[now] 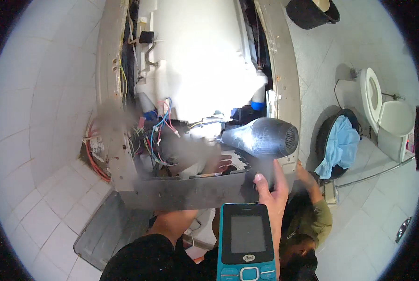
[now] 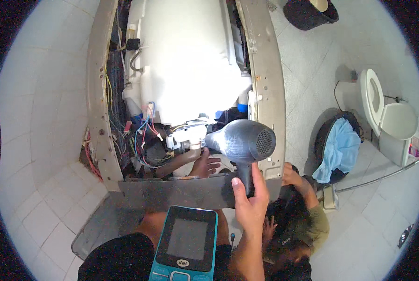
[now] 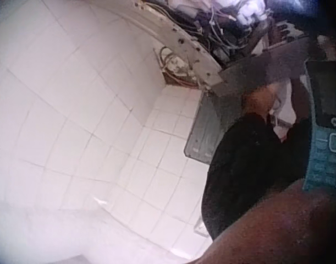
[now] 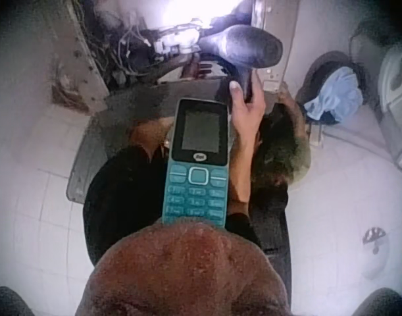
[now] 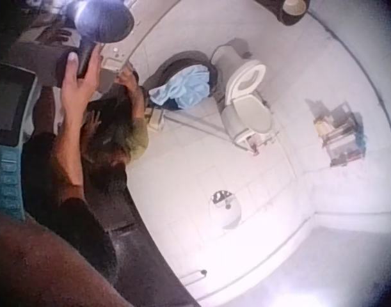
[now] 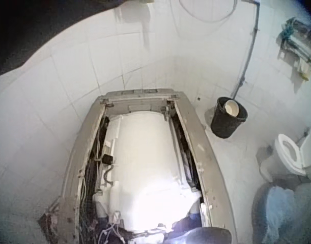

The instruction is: The person directs air from a hair dryer into the inner components of an open washing machine while holding a mobile phone. Afterward, the person steps back and helps lift the washing machine upright.

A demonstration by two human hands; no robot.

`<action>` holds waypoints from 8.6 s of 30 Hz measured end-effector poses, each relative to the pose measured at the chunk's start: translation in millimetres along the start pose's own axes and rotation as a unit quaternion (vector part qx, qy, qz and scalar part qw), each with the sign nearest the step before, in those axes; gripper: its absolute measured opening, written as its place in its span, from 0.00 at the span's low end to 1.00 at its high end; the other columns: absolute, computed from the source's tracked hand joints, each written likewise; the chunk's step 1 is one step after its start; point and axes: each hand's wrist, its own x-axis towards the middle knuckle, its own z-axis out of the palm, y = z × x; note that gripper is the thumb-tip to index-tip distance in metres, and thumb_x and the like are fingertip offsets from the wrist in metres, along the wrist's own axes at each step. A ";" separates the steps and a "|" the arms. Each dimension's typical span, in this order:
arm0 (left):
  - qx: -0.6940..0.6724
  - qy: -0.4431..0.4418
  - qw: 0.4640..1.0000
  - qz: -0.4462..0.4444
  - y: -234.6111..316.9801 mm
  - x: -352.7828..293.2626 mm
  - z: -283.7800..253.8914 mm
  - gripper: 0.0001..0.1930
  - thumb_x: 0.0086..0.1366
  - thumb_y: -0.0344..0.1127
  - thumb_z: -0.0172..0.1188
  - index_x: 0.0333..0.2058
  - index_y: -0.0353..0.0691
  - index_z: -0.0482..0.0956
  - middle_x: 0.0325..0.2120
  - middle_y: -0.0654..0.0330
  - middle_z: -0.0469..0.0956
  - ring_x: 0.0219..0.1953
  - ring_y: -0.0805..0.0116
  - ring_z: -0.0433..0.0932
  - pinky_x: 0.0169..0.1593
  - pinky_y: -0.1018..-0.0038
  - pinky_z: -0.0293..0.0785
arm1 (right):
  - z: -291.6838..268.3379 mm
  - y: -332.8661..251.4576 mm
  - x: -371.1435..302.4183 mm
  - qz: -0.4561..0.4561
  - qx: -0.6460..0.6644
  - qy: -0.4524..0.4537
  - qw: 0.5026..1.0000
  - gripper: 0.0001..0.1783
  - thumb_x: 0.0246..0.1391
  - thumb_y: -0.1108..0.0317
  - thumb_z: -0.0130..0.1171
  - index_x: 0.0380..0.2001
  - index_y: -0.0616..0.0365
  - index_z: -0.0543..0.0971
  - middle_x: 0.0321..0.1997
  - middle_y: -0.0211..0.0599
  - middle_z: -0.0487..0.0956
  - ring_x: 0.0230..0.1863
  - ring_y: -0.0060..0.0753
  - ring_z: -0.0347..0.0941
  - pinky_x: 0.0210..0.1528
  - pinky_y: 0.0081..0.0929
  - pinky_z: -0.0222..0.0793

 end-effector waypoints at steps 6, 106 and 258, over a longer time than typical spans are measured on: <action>-0.009 -0.046 0.956 0.289 -5.0 -10.0 -5.7 0.34 0.70 0.64 0.56 0.65 0.49 0.69 0.49 0.54 0.82 0.47 0.58 0.83 0.44 0.68 0.77 | -2.5 -1.8 -1.8 0.022 0.033 0.001 0.999 0.32 0.61 0.70 0.65 0.66 0.70 0.71 0.61 0.49 0.79 0.58 0.35 0.75 0.63 0.31 0.68; -0.050 0.161 0.966 0.198 4.0 -13.6 29.0 0.40 0.72 0.74 0.40 0.51 0.38 0.80 0.26 0.56 0.80 0.28 0.67 0.78 0.30 0.70 0.71 | 5.4 5.8 -5.3 -0.022 0.001 0.026 0.999 0.33 0.61 0.69 0.66 0.67 0.69 0.70 0.64 0.52 0.77 0.63 0.38 0.74 0.66 0.33 0.66; 0.400 0.002 0.586 0.705 146.2 -259.8 141.8 0.16 0.64 0.27 0.68 0.47 0.39 0.73 0.43 0.51 0.79 0.41 0.63 0.77 0.43 0.70 0.77 | 5.4 -2.3 -0.3 -0.139 -0.089 0.016 0.986 0.34 0.63 0.64 0.64 0.67 0.67 0.68 0.41 0.51 0.73 0.41 0.50 0.74 0.45 0.41 0.71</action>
